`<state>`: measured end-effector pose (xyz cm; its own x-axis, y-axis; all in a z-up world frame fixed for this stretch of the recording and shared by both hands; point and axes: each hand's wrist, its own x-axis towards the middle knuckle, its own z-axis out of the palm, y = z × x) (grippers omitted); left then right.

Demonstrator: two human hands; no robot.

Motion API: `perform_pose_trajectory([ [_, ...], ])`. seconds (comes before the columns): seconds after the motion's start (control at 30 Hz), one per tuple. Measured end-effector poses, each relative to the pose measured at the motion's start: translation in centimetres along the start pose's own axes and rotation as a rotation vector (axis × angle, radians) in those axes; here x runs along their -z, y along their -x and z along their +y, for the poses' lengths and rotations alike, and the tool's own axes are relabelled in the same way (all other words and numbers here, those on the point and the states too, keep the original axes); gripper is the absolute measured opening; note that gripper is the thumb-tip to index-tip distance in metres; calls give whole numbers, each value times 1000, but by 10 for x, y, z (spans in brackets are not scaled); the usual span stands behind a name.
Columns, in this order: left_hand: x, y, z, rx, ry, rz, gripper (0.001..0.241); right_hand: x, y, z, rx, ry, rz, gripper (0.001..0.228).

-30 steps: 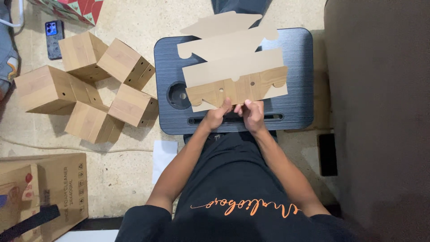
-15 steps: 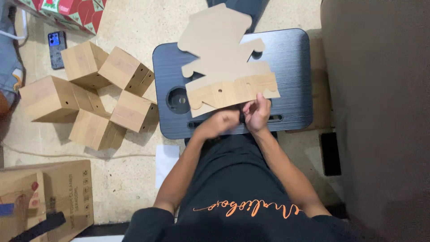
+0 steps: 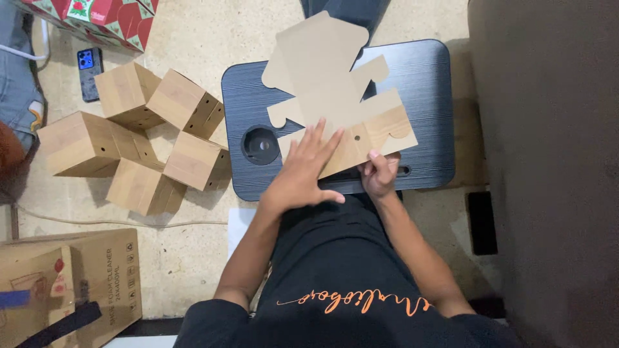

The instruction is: Folding cardboard sheets into small boxes on a lap desk

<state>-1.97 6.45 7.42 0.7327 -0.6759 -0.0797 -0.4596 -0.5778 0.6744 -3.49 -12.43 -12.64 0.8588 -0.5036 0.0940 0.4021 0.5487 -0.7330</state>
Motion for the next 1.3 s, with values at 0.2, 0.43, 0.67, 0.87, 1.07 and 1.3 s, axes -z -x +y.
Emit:
perform_pose_trajectory([
  [0.2,-19,-20,-16,71,-138,21,87,-21,0,-22,90,230,-167,46],
  [0.43,32,-34,-20,62,-51,229,29,-67,-6,-68,312,497,-415,41],
  [0.67,37,-98,-111,132,-303,270,68,-71,-4,-71,323,712,-408,36],
  [0.87,23,-69,-54,148,-361,243,72,-89,-2,-81,360,883,-414,24],
  [1.07,-35,-42,-46,251,-277,306,68,-83,-19,-92,570,1262,-531,13],
  [1.3,-71,-34,-61,229,-295,455,68,-81,-7,-89,591,1467,-560,11],
])
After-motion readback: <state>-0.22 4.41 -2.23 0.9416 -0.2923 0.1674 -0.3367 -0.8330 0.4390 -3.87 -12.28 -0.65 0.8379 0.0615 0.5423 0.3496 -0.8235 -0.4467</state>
